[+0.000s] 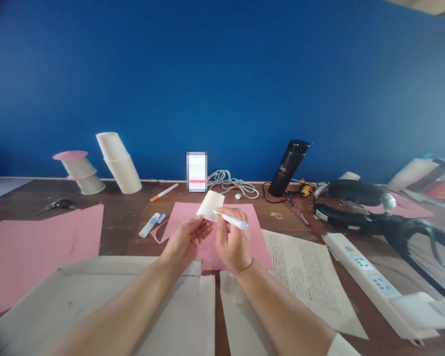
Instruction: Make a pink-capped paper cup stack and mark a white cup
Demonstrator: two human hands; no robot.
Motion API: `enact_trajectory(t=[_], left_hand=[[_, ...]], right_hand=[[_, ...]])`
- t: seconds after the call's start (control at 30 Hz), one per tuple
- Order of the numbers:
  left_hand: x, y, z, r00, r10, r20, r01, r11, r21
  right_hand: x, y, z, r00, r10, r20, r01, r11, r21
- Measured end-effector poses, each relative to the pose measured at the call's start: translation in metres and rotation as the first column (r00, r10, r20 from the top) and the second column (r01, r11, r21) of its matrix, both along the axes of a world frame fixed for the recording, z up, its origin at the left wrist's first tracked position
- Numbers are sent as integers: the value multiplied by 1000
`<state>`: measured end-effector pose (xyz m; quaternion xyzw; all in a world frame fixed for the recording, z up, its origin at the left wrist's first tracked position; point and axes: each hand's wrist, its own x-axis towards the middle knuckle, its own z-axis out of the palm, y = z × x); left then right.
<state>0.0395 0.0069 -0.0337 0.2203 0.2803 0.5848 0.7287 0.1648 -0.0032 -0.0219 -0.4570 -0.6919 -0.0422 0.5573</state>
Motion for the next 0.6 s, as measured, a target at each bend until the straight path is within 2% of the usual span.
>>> enact_trajectory(t=[0.6], left_hand=[[1,-3,-1,997,-47,-61,49,998,27]], right_hand=[[0,0,-1,1000,-13,20,13,1000,-20]])
